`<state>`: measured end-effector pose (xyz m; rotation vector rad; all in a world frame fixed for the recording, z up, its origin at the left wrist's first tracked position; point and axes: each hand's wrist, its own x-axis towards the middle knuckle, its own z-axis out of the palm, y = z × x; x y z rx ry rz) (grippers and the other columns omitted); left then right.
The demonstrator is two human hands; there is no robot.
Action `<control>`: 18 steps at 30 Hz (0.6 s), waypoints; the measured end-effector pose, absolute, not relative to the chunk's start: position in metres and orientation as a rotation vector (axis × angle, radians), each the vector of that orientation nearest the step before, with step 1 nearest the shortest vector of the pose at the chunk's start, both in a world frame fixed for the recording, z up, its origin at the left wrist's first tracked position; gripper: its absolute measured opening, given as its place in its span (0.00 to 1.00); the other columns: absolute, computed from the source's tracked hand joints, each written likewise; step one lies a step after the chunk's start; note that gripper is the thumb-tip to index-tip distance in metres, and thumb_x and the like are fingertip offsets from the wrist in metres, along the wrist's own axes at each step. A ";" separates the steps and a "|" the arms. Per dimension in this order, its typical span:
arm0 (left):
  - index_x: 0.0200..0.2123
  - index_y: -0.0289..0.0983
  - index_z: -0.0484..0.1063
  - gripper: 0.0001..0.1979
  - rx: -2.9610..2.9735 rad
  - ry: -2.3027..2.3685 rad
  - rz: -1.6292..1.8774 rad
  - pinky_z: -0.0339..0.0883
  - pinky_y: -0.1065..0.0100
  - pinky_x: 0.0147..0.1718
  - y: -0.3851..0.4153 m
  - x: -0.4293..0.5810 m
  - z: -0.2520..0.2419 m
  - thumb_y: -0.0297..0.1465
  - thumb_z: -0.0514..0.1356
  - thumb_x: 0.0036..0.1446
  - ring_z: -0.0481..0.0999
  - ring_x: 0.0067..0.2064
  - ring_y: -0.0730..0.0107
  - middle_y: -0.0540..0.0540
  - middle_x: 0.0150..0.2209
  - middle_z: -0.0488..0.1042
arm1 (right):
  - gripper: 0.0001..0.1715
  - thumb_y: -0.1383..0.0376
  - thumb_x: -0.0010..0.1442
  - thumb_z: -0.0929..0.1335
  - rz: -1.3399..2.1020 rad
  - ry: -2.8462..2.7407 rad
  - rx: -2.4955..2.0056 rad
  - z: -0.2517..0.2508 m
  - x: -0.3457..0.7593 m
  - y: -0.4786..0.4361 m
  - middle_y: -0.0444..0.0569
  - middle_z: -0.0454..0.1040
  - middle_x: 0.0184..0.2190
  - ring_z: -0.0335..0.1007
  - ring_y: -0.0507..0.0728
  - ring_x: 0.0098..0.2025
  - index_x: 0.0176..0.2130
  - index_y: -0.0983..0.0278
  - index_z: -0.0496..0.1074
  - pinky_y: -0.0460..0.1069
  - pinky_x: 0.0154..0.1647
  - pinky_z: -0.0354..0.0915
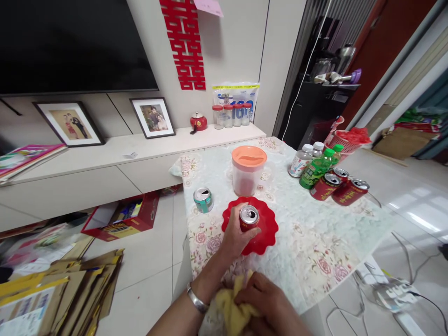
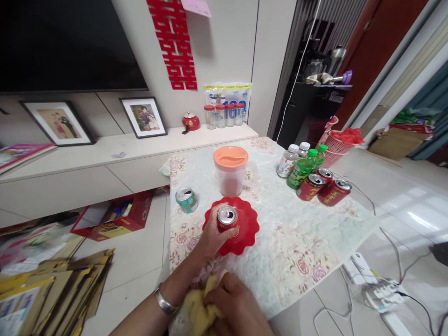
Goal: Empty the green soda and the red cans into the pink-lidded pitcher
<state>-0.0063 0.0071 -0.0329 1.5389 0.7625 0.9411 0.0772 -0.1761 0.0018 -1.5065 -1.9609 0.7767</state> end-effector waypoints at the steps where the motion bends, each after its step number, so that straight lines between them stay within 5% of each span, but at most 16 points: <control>1: 0.64 0.44 0.66 0.40 1.547 0.776 0.947 0.65 0.43 0.69 0.007 -0.006 -0.033 0.32 0.75 0.49 0.75 0.64 0.45 0.41 0.61 0.74 | 0.22 0.74 0.54 0.71 0.762 -1.960 -1.512 0.015 0.090 -0.178 0.46 0.78 0.44 0.75 0.56 0.46 0.46 0.56 0.80 0.48 0.46 0.70; 5: 0.65 0.42 0.65 0.40 1.585 0.798 0.963 0.64 0.41 0.69 0.006 -0.003 -0.035 0.31 0.74 0.50 0.75 0.65 0.44 0.39 0.62 0.73 | 0.16 0.70 0.67 0.65 0.521 -1.916 -1.556 0.061 0.133 -0.184 0.52 0.77 0.48 0.74 0.59 0.50 0.47 0.56 0.80 0.54 0.50 0.72; 11: 0.64 0.45 0.67 0.38 1.617 0.804 1.015 0.66 0.41 0.67 0.004 -0.001 -0.038 0.29 0.74 0.50 0.76 0.64 0.44 0.40 0.60 0.74 | 0.15 0.66 0.69 0.67 0.259 -1.895 -1.751 0.076 0.180 -0.180 0.48 0.74 0.35 0.74 0.57 0.36 0.48 0.52 0.82 0.50 0.33 0.71; 18: 0.64 0.46 0.68 0.37 1.668 0.797 1.048 0.67 0.42 0.68 0.002 -0.002 -0.039 0.29 0.74 0.52 0.75 0.66 0.44 0.41 0.62 0.75 | 0.13 0.54 0.73 0.68 0.003 -1.707 -1.850 0.077 0.187 -0.134 0.47 0.75 0.35 0.77 0.56 0.34 0.44 0.55 0.82 0.52 0.37 0.70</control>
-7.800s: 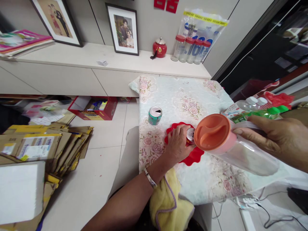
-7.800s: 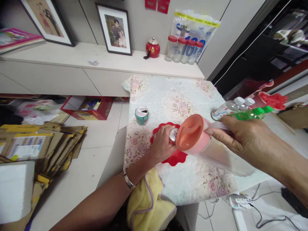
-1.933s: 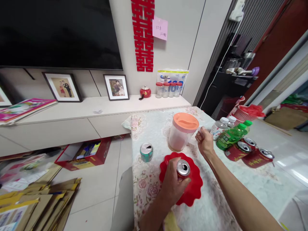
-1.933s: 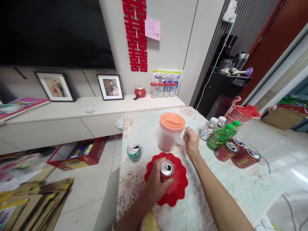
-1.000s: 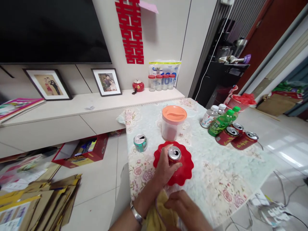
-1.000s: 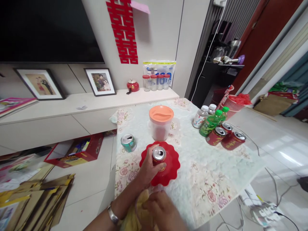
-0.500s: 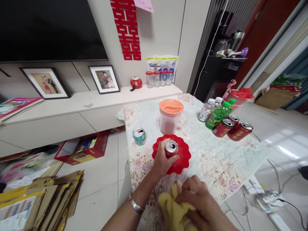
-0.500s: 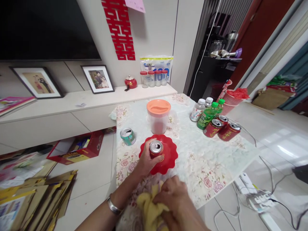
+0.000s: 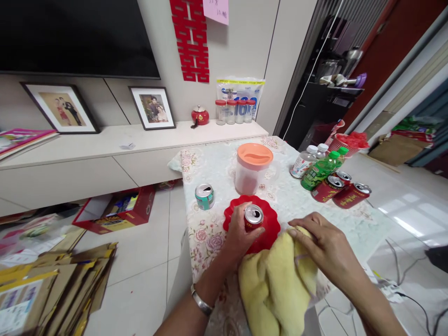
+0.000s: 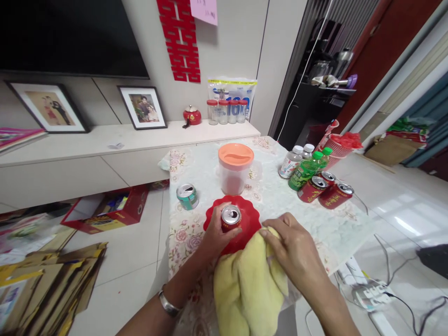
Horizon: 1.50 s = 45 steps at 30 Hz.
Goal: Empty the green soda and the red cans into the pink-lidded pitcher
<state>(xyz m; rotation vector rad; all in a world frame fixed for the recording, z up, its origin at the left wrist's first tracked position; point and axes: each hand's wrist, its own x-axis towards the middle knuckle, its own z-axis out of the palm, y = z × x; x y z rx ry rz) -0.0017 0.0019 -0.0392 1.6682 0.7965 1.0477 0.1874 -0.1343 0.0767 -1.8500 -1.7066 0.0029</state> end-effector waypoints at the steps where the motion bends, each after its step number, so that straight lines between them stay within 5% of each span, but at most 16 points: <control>1: 0.64 0.46 0.68 0.38 1.674 0.804 1.051 0.66 0.42 0.68 0.002 -0.002 -0.039 0.29 0.74 0.52 0.74 0.66 0.44 0.41 0.62 0.75 | 0.13 0.56 0.73 0.68 -0.043 -1.688 -1.813 0.075 0.184 -0.124 0.47 0.74 0.35 0.76 0.57 0.36 0.45 0.56 0.82 0.52 0.38 0.70; 10: 0.64 0.45 0.67 0.32 1.710 0.767 1.108 0.71 0.48 0.64 0.002 0.000 -0.039 0.30 0.71 0.58 0.77 0.63 0.49 0.39 0.61 0.76 | 0.04 0.63 0.69 0.69 -0.094 -1.713 -1.697 0.050 0.162 -0.050 0.51 0.77 0.37 0.73 0.60 0.42 0.40 0.61 0.74 0.55 0.45 0.69; 19: 0.64 0.45 0.67 0.32 1.717 0.786 1.100 0.70 0.46 0.64 0.001 0.002 -0.039 0.30 0.71 0.58 0.77 0.63 0.48 0.39 0.61 0.76 | 0.15 0.64 0.75 0.64 0.139 -1.901 -1.684 0.054 0.160 -0.060 0.51 0.74 0.41 0.74 0.57 0.43 0.48 0.59 0.81 0.52 0.44 0.72; 25: 0.63 0.45 0.68 0.30 1.706 0.824 1.075 0.71 0.46 0.61 -0.001 0.002 -0.035 0.33 0.71 0.60 0.77 0.61 0.47 0.39 0.59 0.76 | 0.17 0.62 0.74 0.63 0.193 -1.829 -1.773 0.058 0.149 -0.072 0.49 0.69 0.35 0.70 0.56 0.35 0.39 0.61 0.80 0.52 0.37 0.67; 30: 0.63 0.45 0.68 0.32 1.666 0.825 1.022 0.72 0.46 0.59 -0.004 -0.003 -0.030 0.36 0.73 0.58 0.77 0.60 0.45 0.38 0.59 0.76 | 0.19 0.58 0.74 0.64 0.330 -1.751 -1.695 0.061 0.141 -0.082 0.51 0.74 0.36 0.75 0.57 0.37 0.37 0.60 0.81 0.52 0.40 0.71; 36: 0.63 0.44 0.67 0.32 1.654 0.810 1.045 0.68 0.46 0.66 -0.001 -0.002 -0.032 0.35 0.74 0.58 0.75 0.64 0.47 0.39 0.61 0.75 | 0.20 0.51 0.74 0.66 0.310 -1.446 -1.672 0.050 0.163 -0.090 0.51 0.84 0.43 0.82 0.59 0.45 0.45 0.59 0.83 0.53 0.47 0.75; 45: 0.63 0.44 0.67 0.33 1.664 0.818 1.033 0.72 0.46 0.61 -0.001 -0.001 -0.034 0.38 0.74 0.58 0.78 0.60 0.46 0.37 0.59 0.76 | 0.14 0.60 0.73 0.68 0.025 -1.451 -1.566 0.016 0.126 -0.080 0.55 0.76 0.47 0.77 0.61 0.51 0.52 0.59 0.81 0.58 0.54 0.75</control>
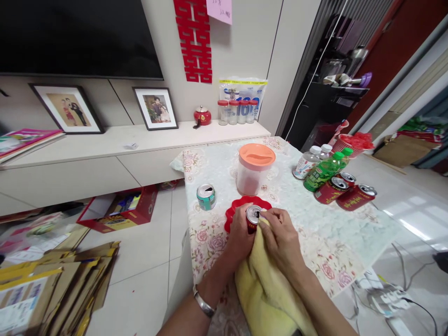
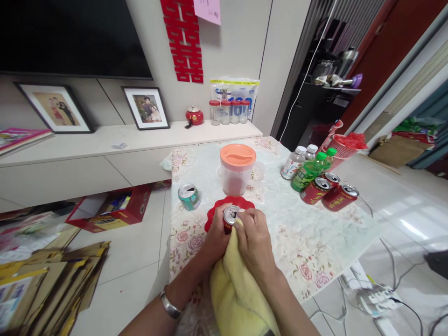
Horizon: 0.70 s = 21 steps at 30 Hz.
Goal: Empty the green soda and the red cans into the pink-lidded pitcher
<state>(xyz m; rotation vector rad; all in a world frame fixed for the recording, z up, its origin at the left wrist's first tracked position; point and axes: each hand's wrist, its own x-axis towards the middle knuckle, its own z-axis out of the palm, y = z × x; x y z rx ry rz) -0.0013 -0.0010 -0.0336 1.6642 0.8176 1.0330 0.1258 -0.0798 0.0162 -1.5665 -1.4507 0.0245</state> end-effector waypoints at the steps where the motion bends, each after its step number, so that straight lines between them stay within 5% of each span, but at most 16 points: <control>1: 0.63 0.43 0.67 0.33 1.662 0.827 1.024 0.72 0.45 0.60 -0.002 -0.002 -0.033 0.38 0.74 0.57 0.78 0.59 0.45 0.37 0.59 0.76 | 0.13 0.62 0.73 0.68 0.003 -1.459 -1.554 0.016 0.121 -0.080 0.55 0.75 0.47 0.76 0.61 0.51 0.52 0.59 0.81 0.58 0.53 0.75; 8: 0.65 0.44 0.65 0.33 1.644 0.832 0.973 0.71 0.44 0.61 -0.003 -0.005 -0.033 0.37 0.71 0.60 0.77 0.62 0.44 0.35 0.62 0.75 | 0.14 0.66 0.72 0.69 0.016 -1.493 -1.462 0.020 0.108 -0.088 0.54 0.77 0.48 0.77 0.59 0.51 0.52 0.56 0.82 0.57 0.52 0.75; 21: 0.62 0.42 0.66 0.35 1.506 0.703 1.057 0.71 0.48 0.62 -0.004 0.001 -0.032 0.38 0.76 0.56 0.77 0.59 0.48 0.37 0.58 0.76 | 0.22 0.49 0.63 0.73 0.401 -0.854 -1.492 -0.005 0.119 -0.076 0.56 0.82 0.50 0.78 0.65 0.56 0.48 0.59 0.87 0.64 0.64 0.70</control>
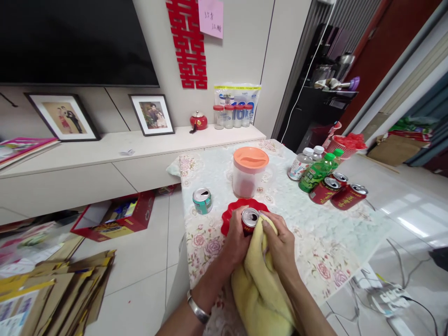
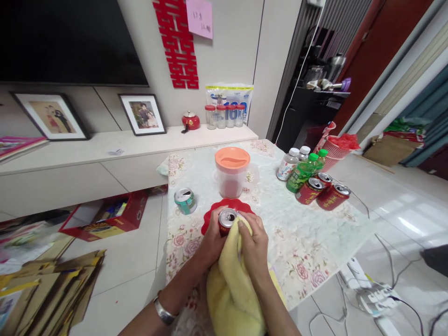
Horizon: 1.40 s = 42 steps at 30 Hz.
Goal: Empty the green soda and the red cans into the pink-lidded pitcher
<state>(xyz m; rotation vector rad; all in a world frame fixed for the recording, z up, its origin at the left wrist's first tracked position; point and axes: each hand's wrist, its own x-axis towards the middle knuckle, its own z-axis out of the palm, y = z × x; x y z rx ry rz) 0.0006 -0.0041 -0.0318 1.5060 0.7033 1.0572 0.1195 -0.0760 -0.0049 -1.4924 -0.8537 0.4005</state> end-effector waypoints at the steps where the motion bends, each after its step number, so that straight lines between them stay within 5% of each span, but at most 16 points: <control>1: 0.63 0.42 0.66 0.35 1.503 0.700 1.049 0.70 0.47 0.63 -0.006 0.000 -0.031 0.37 0.76 0.55 0.77 0.60 0.47 0.37 0.59 0.75 | 0.23 0.48 0.63 0.74 0.453 -0.807 -1.484 -0.003 0.120 -0.075 0.56 0.83 0.50 0.78 0.66 0.56 0.47 0.59 0.87 0.65 0.65 0.70; 6: 0.66 0.44 0.61 0.41 1.460 0.627 0.999 0.66 0.45 0.68 -0.017 -0.008 -0.015 0.34 0.77 0.54 0.73 0.67 0.45 0.37 0.65 0.69 | 0.29 0.44 0.60 0.75 0.686 -0.621 -1.414 0.009 0.122 -0.079 0.55 0.86 0.46 0.83 0.68 0.51 0.49 0.62 0.85 0.64 0.57 0.75; 10: 0.65 0.43 0.60 0.43 1.358 0.507 0.921 0.67 0.45 0.68 -0.025 -0.018 0.000 0.42 0.78 0.54 0.74 0.66 0.43 0.37 0.64 0.71 | 0.30 0.43 0.58 0.76 0.727 -0.557 -1.381 0.019 0.113 -0.087 0.55 0.86 0.46 0.83 0.67 0.50 0.47 0.63 0.85 0.61 0.55 0.77; 17: 0.71 0.45 0.57 0.42 1.258 0.475 0.879 0.60 0.47 0.73 -0.044 -0.033 0.023 0.49 0.72 0.62 0.70 0.70 0.45 0.37 0.70 0.68 | 0.30 0.41 0.64 0.73 0.504 -0.509 -1.435 0.021 0.079 -0.116 0.55 0.83 0.54 0.78 0.66 0.58 0.51 0.60 0.84 0.65 0.66 0.68; 21: 0.68 0.44 0.63 0.45 1.159 0.475 0.906 0.70 0.53 0.65 -0.055 -0.037 0.035 0.55 0.75 0.56 0.77 0.61 0.50 0.39 0.60 0.77 | 0.18 0.53 0.71 0.71 0.179 -0.772 -1.464 0.013 0.065 -0.136 0.52 0.79 0.57 0.74 0.62 0.60 0.55 0.56 0.83 0.60 0.65 0.66; 26: 0.58 0.43 0.71 0.37 1.128 0.555 0.996 0.77 0.57 0.54 -0.068 -0.037 0.046 0.52 0.77 0.51 0.81 0.51 0.53 0.43 0.50 0.81 | 0.21 0.65 0.74 0.68 -0.247 -1.142 -1.470 0.020 0.060 -0.147 0.49 0.76 0.56 0.72 0.56 0.58 0.62 0.53 0.76 0.53 0.59 0.69; 31: 0.56 0.42 0.73 0.35 1.145 0.549 0.945 0.76 0.53 0.58 -0.082 -0.040 0.043 0.46 0.78 0.49 0.81 0.54 0.48 0.42 0.52 0.81 | 0.14 0.58 0.76 0.67 0.047 -0.946 -1.394 0.036 0.069 -0.143 0.47 0.81 0.49 0.78 0.55 0.51 0.50 0.54 0.83 0.49 0.53 0.72; 38: 0.60 0.44 0.72 0.39 1.252 0.540 0.902 0.77 0.56 0.55 -0.093 -0.048 0.039 0.41 0.80 0.47 0.81 0.52 0.51 0.44 0.53 0.79 | 0.27 0.40 0.63 0.74 0.892 -0.441 -1.329 0.034 0.074 -0.137 0.47 0.80 0.29 0.74 0.57 0.30 0.38 0.61 0.80 0.52 0.36 0.73; 42: 0.62 0.46 0.73 0.40 1.186 0.611 1.010 0.75 0.53 0.59 -0.100 -0.049 0.039 0.52 0.79 0.49 0.80 0.55 0.48 0.43 0.56 0.78 | 0.28 0.38 0.61 0.74 0.905 -0.415 -1.295 0.026 0.062 -0.131 0.47 0.80 0.28 0.75 0.59 0.30 0.35 0.59 0.80 0.53 0.34 0.74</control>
